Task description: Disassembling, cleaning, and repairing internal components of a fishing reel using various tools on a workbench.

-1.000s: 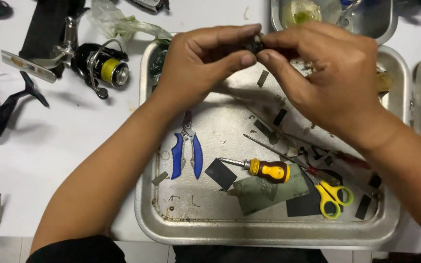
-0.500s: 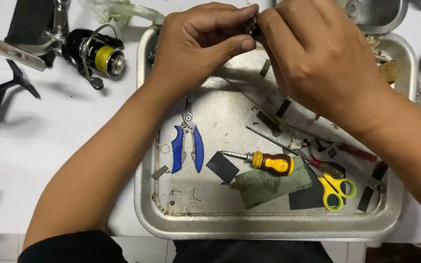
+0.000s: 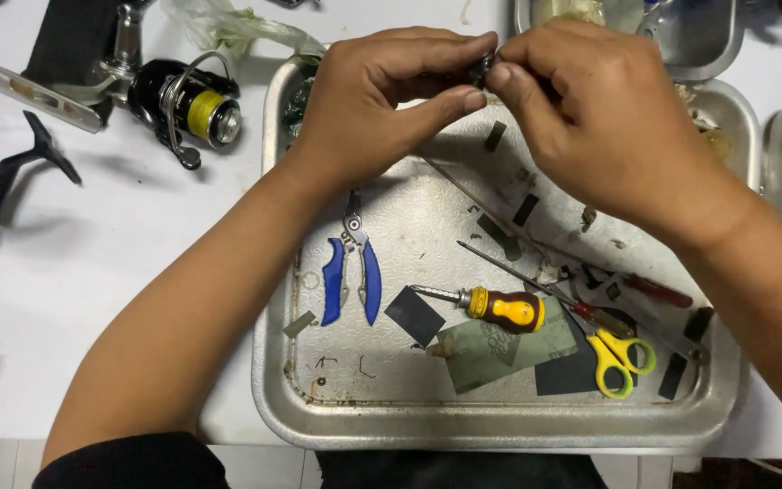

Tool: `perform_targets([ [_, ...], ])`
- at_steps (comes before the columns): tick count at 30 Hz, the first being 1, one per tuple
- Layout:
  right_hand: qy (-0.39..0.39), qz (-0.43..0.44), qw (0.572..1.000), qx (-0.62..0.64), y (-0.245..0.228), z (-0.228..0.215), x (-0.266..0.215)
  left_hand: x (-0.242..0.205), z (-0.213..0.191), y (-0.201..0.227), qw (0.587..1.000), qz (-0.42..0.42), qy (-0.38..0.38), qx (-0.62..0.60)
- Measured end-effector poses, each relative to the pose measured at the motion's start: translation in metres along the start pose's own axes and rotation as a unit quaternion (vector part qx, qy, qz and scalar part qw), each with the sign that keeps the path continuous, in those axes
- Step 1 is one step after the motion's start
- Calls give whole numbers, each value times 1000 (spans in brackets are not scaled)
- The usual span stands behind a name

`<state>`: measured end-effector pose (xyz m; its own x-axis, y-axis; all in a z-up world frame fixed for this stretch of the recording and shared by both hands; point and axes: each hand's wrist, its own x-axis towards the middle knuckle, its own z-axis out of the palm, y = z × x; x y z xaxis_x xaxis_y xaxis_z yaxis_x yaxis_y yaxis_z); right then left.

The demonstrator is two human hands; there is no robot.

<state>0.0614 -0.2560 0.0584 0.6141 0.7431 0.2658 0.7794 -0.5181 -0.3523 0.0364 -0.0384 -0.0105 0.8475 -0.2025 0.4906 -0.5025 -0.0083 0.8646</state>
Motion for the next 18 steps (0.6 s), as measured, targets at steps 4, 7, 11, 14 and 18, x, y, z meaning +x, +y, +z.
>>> perform_targets([
  [4,-22,56,998,23,-2,-4,11,-2,1,-3,997,-29,6,-69],
  [7,-69,148,984,68,-5,-8,21,0,0,3,996,-46,25,-79],
  [11,-70,212,956,191,11,-4,28,2,-1,0,992,-78,49,-86],
  [14,-105,224,919,308,21,-10,28,1,-2,-2,990,-91,47,-98],
  [18,-80,166,969,165,34,-43,6,0,-4,3,985,-141,62,-81],
])
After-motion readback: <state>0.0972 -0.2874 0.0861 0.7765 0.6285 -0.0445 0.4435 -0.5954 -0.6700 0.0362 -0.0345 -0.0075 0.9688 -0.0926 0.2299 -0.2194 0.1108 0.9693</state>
